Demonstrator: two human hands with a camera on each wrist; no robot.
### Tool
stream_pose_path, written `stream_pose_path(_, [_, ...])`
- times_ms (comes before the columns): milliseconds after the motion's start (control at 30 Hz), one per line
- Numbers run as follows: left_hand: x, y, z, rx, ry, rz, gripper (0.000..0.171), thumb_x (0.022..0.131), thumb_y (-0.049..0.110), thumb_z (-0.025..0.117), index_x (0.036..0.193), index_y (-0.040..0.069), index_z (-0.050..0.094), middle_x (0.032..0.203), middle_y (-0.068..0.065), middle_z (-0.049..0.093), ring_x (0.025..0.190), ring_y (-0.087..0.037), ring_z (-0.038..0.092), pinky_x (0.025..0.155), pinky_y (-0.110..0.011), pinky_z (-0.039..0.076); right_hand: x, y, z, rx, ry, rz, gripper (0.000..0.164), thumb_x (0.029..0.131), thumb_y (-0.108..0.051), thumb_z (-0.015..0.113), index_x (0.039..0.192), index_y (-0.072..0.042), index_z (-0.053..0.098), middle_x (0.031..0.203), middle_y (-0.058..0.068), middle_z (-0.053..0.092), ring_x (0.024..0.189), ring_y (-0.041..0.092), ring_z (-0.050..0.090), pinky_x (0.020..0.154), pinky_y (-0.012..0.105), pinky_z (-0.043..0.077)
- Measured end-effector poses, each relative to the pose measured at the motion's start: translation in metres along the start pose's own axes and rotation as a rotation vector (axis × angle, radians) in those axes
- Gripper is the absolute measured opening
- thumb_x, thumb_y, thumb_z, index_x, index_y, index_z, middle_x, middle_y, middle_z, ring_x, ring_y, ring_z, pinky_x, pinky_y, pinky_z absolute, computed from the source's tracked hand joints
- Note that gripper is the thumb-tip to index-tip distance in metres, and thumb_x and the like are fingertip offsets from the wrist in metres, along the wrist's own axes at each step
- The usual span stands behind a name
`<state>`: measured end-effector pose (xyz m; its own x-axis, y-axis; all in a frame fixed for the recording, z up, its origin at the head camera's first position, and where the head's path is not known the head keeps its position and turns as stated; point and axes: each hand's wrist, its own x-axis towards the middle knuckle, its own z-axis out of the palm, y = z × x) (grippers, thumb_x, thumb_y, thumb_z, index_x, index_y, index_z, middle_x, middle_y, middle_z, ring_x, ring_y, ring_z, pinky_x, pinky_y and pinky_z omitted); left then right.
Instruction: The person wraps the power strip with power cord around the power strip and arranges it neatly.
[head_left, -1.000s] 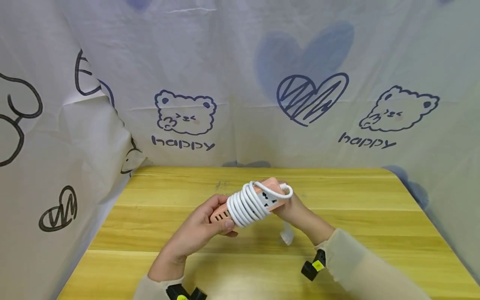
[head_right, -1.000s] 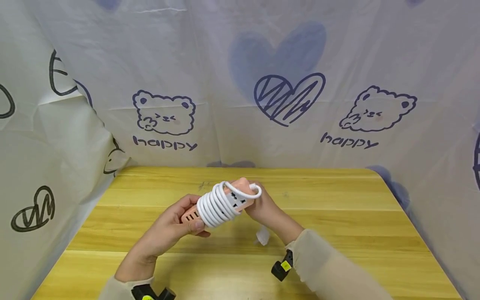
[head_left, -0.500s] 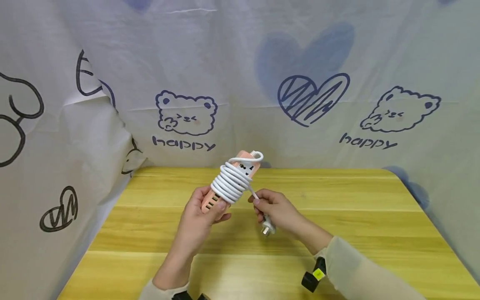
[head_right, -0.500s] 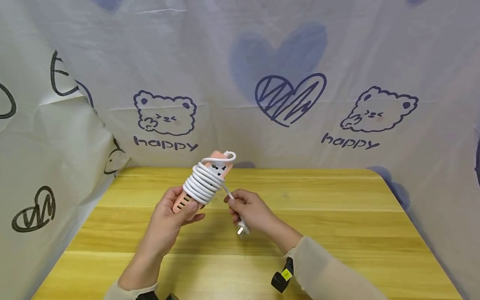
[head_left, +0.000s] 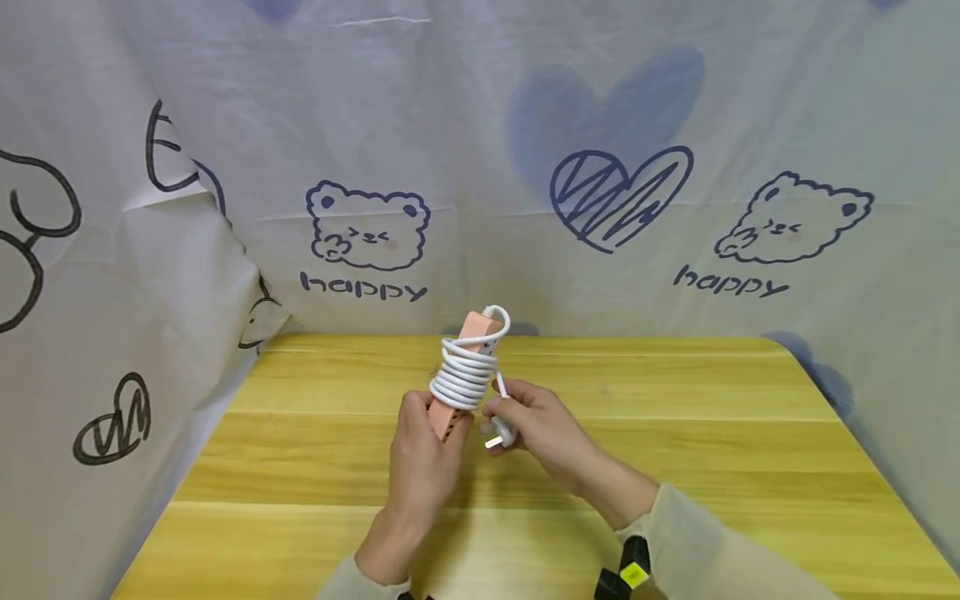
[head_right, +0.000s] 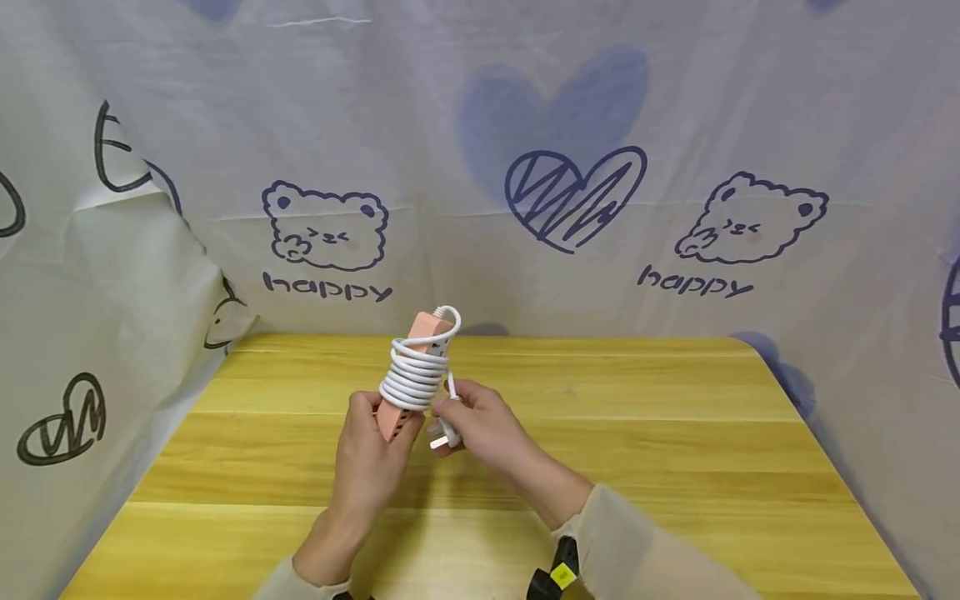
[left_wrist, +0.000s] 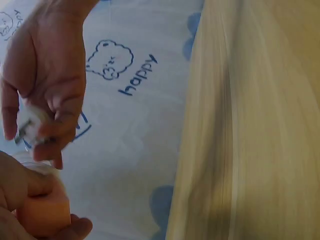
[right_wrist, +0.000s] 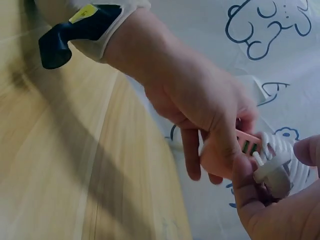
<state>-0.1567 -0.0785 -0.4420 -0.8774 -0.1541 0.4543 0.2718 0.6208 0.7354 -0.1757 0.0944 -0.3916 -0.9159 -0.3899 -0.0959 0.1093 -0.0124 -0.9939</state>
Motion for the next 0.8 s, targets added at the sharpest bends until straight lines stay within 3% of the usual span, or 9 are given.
stream_pose_path(67, [-0.002,0.001,0.001,-0.027,-0.053,0.021,0.047,0.091,0.009,0.084,0.123,0.0,0.051,0.108,-0.016,0.063,0.089,-0.026,0.065,0.07,-0.039,0.055,0.0,-0.001,-0.001,-0.015,0.006,-0.006,0.039,0.109,-0.015,0.051,0.139,0.01,0.053,0.102,0.011,0.063,0.086,0.017,0.066,0.076,0.032,0.062])
stream_pose_path(167, [-0.002,0.004,-0.002,-0.123,-0.186,0.038,0.052,0.093,0.006,0.08,0.134,-0.002,0.049,0.119,-0.018,0.064,0.102,-0.026,0.068,0.082,-0.038,0.061,-0.001,-0.002,-0.004,-0.055,0.032,-0.017,0.041,0.111,-0.018,0.05,0.143,0.007,0.053,0.11,0.015,0.064,0.089,0.019,0.065,0.078,0.035,0.062])
stream_pose_path(333, [0.002,0.005,-0.008,-0.264,-0.359,-0.017,0.053,0.1,0.009,0.073,0.146,0.004,0.047,0.14,-0.017,0.063,0.123,-0.031,0.068,0.102,-0.044,0.059,-0.003,-0.005,-0.011,-0.131,0.116,-0.016,0.044,0.112,-0.021,0.045,0.149,0.0,0.054,0.119,0.023,0.068,0.093,0.02,0.065,0.08,0.043,0.063])
stream_pose_path(433, [0.004,0.004,-0.009,-0.293,-0.391,-0.073,0.053,0.099,0.013,0.075,0.146,0.009,0.051,0.142,-0.013,0.063,0.127,-0.031,0.066,0.101,-0.041,0.059,-0.005,-0.006,-0.015,-0.171,0.135,-0.02,0.046,0.111,-0.02,0.042,0.15,0.002,0.053,0.119,0.024,0.069,0.093,0.019,0.066,0.08,0.041,0.064])
stream_pose_path(600, [0.007,0.004,-0.009,-0.306,-0.41,-0.146,0.047,0.094,0.013,0.082,0.135,0.009,0.061,0.128,-0.011,0.069,0.119,-0.029,0.068,0.09,-0.029,0.062,-0.007,-0.003,-0.021,-0.204,0.113,-0.012,0.043,0.112,-0.016,0.045,0.15,0.003,0.053,0.115,0.02,0.071,0.091,0.018,0.067,0.083,0.04,0.063])
stream_pose_path(800, [0.008,0.005,-0.009,-0.322,-0.479,-0.257,0.05,0.089,0.016,0.086,0.131,0.006,0.061,0.119,-0.013,0.072,0.11,-0.027,0.07,0.082,-0.034,0.063,-0.01,0.003,-0.026,-0.226,0.1,-0.004,0.047,0.111,-0.02,0.056,0.152,0.003,0.05,0.113,0.018,0.072,0.092,0.018,0.068,0.086,0.044,0.063])
